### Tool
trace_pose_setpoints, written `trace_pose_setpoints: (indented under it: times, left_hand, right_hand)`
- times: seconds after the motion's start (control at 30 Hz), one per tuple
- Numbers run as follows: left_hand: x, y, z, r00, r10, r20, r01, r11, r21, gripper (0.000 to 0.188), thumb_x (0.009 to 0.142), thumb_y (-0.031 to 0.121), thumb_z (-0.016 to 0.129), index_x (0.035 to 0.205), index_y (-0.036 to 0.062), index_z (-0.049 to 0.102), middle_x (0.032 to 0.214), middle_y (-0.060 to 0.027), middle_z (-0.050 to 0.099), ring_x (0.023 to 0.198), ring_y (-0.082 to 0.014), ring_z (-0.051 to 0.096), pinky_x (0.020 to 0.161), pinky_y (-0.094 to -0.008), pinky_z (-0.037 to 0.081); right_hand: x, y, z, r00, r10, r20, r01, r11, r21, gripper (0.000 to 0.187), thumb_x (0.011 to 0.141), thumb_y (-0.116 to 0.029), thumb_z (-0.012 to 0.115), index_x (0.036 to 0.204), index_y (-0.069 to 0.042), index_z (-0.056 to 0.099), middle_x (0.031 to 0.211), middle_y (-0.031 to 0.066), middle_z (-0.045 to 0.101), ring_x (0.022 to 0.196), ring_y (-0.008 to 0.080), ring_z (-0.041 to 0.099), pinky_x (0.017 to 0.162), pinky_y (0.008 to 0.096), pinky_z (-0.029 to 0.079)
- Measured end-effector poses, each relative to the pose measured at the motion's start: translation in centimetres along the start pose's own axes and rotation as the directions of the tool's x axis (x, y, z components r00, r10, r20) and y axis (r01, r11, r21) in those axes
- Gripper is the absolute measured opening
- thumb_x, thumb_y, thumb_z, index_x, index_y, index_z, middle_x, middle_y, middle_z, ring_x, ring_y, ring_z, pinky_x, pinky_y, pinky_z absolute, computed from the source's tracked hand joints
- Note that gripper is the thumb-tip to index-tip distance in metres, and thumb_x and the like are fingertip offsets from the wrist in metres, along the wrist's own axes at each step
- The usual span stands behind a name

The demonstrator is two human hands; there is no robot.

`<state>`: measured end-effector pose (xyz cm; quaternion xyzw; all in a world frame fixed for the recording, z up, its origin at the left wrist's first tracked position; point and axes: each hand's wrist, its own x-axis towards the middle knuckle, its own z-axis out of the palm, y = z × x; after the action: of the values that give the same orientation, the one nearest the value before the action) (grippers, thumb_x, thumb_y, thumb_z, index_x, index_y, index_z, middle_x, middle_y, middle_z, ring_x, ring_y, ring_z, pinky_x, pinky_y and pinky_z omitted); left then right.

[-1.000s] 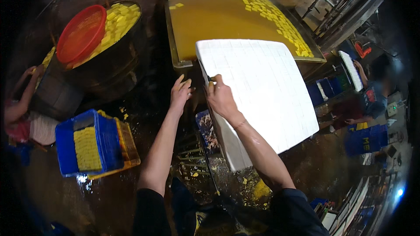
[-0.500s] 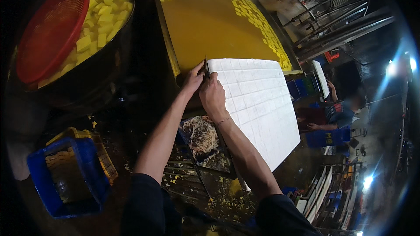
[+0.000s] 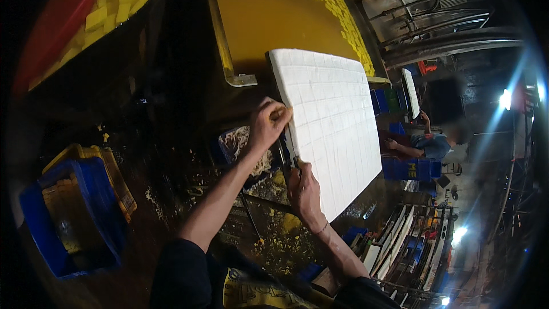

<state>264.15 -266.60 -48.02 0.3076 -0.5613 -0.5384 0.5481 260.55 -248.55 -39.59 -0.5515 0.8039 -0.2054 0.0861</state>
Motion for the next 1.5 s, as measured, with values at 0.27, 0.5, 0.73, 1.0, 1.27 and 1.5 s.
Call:
trace_pose_setpoints:
  times: [0.27,0.5,0.73,1.0,1.27,1.5]
  left_hand:
    - [-12.3,2.8,3.7,0.999,-0.049,0.006,0.049,0.998,-0.05,0.018,0.082,0.013,0.072,0.084,-0.0017,0.061,0.078,-0.0129,0.055,0.069,-0.0289,0.059,0.061,-0.0379,0.047]
    - [-22.1,5.2,6.7,0.989,-0.127,-0.076,0.129,0.992,0.018,0.023,0.085,0.019,0.071,0.09,-0.0005,0.06,0.081,-0.0124,0.056,0.073,-0.0249,0.057,0.064,-0.0363,0.046]
    - [-31.7,7.0,10.0,0.506,-0.851,-0.141,0.654,0.485,-0.581,0.036,0.09,0.046,0.065,0.098,0.0114,0.062,0.084,-0.0023,0.058,0.065,-0.0122,0.055,0.053,-0.0256,0.044]
    - [-49.2,1.6,21.3,0.154,-0.941,0.303,0.704,-0.111,-0.702,0.037,0.101,0.046,0.038,0.089,0.0149,0.053,0.071,-0.0008,0.049,0.051,-0.0133,0.044,0.041,-0.0265,0.033]
    - [-38.3,-7.1,26.3,0.316,-0.911,-0.264,0.749,0.41,-0.521,0.061,0.102,0.048,0.033,0.135,-0.0021,0.044,0.136,-0.0218,0.049,0.117,-0.0345,0.054,0.114,-0.0534,0.028]
    - [-47.7,-15.5,12.7,0.589,-0.719,0.369,-0.467,0.069,0.881,0.067,0.072,0.02,0.078,0.133,0.0124,0.051,0.144,-0.0113,0.04,0.135,-0.0354,0.036,0.109,-0.053,0.032]
  right_hand:
    - [-11.4,3.2,-3.1,0.998,0.045,0.05,-0.041,0.996,-0.079,0.026,0.089,0.002,0.057,0.114,0.001,0.047,0.088,0.0229,0.055,0.068,0.0422,0.058,0.056,0.0455,0.046]
    - [-20.4,7.2,-5.2,0.977,0.184,0.107,-0.184,0.983,-0.006,0.022,0.087,-0.001,0.06,0.105,-0.002,0.048,0.083,0.021,0.055,0.071,0.0408,0.059,0.058,0.0456,0.046]
    - [-28.3,11.6,-2.6,0.993,0.101,0.059,-0.116,0.923,0.366,0.022,0.092,-0.003,0.059,0.113,-0.001,0.054,0.07,0.0111,0.053,0.061,0.0182,0.052,0.054,0.0345,0.042]
    - [-45.8,21.8,-11.9,0.902,0.356,0.243,-0.42,0.603,0.678,0.02,0.098,-0.009,0.056,0.116,-0.001,0.059,0.088,0.0001,0.054,0.079,0.0075,0.048,0.07,0.0239,0.043]
    - [-54.6,35.9,-21.6,0.715,0.699,-0.006,-0.456,0.473,0.754,0.019,0.1,-0.01,0.052,0.116,-0.002,0.057,0.082,0.0008,0.06,0.067,0.0063,0.053,0.058,0.0221,0.045]
    - [-51.7,42.3,-20.8,0.75,0.661,0.037,-0.532,0.569,0.627,0.023,0.097,-0.013,0.058,0.118,-0.004,0.058,0.08,-0.0049,0.056,0.067,0.0049,0.049,0.058,0.0207,0.042]
